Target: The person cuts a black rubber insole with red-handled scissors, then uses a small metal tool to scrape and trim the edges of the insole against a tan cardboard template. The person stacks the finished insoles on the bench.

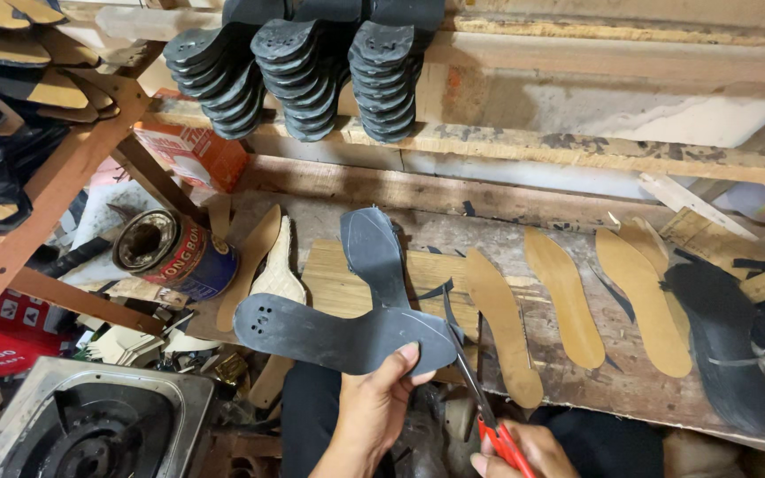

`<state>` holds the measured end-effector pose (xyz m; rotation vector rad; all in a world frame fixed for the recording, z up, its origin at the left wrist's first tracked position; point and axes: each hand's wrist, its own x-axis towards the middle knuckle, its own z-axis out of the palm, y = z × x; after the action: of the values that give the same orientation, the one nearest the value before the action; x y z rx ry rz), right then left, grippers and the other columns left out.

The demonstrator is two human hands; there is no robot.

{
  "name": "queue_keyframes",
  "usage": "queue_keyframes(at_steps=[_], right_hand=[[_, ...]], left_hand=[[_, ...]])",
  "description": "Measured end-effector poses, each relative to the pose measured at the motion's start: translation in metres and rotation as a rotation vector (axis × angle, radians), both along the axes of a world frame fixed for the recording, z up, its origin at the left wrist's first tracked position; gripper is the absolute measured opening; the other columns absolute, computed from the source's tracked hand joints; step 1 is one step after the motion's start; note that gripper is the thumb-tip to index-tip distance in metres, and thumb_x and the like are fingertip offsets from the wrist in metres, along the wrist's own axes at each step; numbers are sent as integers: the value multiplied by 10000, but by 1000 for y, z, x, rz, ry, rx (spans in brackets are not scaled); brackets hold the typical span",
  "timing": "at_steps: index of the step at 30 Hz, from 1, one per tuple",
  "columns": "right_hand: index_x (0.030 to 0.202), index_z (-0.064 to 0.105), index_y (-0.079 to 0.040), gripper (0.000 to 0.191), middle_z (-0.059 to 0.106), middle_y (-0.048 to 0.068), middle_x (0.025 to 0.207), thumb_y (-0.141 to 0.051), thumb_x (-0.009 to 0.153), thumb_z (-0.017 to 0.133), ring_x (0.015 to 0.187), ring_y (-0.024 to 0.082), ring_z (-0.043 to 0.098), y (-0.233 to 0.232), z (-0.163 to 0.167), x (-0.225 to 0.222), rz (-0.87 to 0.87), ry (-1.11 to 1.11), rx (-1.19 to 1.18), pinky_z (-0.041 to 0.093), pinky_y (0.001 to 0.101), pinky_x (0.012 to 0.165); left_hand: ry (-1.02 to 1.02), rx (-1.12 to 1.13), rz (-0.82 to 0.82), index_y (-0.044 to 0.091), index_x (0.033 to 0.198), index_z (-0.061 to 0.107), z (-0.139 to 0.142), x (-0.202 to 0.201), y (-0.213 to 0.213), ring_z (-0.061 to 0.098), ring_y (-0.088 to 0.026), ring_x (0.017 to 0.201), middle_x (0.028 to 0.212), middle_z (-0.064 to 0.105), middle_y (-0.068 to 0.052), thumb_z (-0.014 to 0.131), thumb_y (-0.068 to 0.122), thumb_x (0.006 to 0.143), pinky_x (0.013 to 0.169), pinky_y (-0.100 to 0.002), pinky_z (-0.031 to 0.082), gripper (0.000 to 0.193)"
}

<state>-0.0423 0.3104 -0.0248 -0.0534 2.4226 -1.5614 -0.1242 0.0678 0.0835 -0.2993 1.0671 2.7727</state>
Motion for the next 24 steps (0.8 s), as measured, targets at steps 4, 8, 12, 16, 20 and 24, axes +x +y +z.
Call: queue_keyframes(at_steps=[4,8,12,16,20,24], right_hand=[[720,693,-98,268,595,-6,522,-231,724,926,506,89,575,-3,-19,16,20,-174,93,441,278,518],[738,696,-106,243,633,-15,570,-226,776,903,549,80,634,3,-36,28,165,-82,52,496,271,549],[746,683,-102,236,681,-3,624,-190,787,898,562,86,699,9,-56,38,254,111,-6,542,267,552],[775,688,-114,240,676,16,627,-215,790,905,539,109,698,17,-79,43,341,129,139,530,273,544],[844,720,-104,75,738,-1,688,-168,854,759,639,121,741,20,-91,36,409,45,64,558,279,602],[845,706,-107,102,717,-1,688,-191,872,757,645,115,730,11,-83,31,434,116,44,552,277,602]], left_hand=[[24,6,-49,-20,1132,628,-6,20,-22,734,-218,851,974,719,-108,681,-29,851,703,-362,619,286],[-17,-34,-93,-38,1118,639,-12,36,-40,737,-222,831,955,727,-118,687,-21,845,691,-361,613,278],[-20,-16,-110,-18,1127,635,-17,45,-51,736,-224,836,960,723,-115,695,-30,820,701,-365,613,313],[-41,-33,-139,-17,1138,631,-21,49,-60,744,-233,850,965,726,-114,701,-32,801,710,-373,619,344],[-40,-45,-177,-14,1158,631,-26,49,-71,741,-240,836,958,723,-121,703,-24,808,687,-379,617,357],[-62,-95,-185,-23,1157,643,-30,43,-78,740,-230,830,961,727,-121,713,-16,811,682,-374,618,353]])
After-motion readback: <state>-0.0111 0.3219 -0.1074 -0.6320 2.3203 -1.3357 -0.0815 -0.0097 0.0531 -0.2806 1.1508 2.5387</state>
